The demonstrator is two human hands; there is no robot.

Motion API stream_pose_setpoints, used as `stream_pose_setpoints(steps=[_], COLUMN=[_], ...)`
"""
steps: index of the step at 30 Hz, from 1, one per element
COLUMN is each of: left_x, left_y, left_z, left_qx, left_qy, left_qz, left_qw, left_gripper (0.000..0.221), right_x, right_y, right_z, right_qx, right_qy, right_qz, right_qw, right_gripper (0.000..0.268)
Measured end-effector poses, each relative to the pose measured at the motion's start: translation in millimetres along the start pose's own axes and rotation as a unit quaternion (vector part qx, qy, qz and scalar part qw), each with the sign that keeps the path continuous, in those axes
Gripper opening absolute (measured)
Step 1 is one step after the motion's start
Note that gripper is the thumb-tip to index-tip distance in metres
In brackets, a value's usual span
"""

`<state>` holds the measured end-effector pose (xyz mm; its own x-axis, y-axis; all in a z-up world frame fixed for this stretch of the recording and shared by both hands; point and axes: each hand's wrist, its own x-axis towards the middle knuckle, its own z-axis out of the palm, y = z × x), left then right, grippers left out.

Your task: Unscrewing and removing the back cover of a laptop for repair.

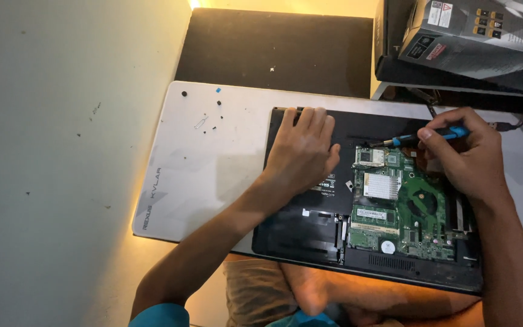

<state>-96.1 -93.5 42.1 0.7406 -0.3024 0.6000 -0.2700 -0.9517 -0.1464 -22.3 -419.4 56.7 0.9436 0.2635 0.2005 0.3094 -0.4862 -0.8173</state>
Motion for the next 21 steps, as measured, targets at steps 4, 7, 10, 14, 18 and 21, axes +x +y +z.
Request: stream_pose_setpoints(steps=[4, 7, 10, 14, 18, 21], left_x=[11.2, 10.7, 7.8, 5.2, 6.0, 6.3], left_y=[-32.0, -68.4, -89.9, -104.5, -105.8, -102.7], left_z=[-4.6, -9.6, -3.6, 11.2, 20.7, 17.7], left_qx=[-0.153, -0.230, -0.311, -0.437, -0.459, -0.455], left_qy=[-0.019, -0.092, -0.209, -0.194, -0.206, -0.202], left_qz=[0.006, 0.022, -0.021, 0.001, 0.002, -0.007], left_qw=[0.988, 0.969, 0.927, 0.878, 0.864, 0.867], left_gripper=[0.032, 0.028, 0.045, 0.046, 0.045, 0.043], right_x=[1.6, 10.6, 25.5, 45.2, 53.2, 51.6], right_y=[-4.3, -35.1, -69.3, -107.3, -112.9, -111.9], right_z=[-4.2, 12.2, 41.3, 68.9, 73.2, 71.7], right_qx=[0.036, 0.071, 0.095, -0.055, -0.186, -0.217], right_qy=[0.008, -0.023, -0.086, -0.112, -0.112, -0.107], right_qz=[-0.013, 0.035, -0.017, -0.071, -0.141, -0.172], right_qw=[0.999, 0.997, 0.992, 0.990, 0.966, 0.955], right_gripper=[0.018, 0.030, 0.023, 0.032, 0.031, 0.024])
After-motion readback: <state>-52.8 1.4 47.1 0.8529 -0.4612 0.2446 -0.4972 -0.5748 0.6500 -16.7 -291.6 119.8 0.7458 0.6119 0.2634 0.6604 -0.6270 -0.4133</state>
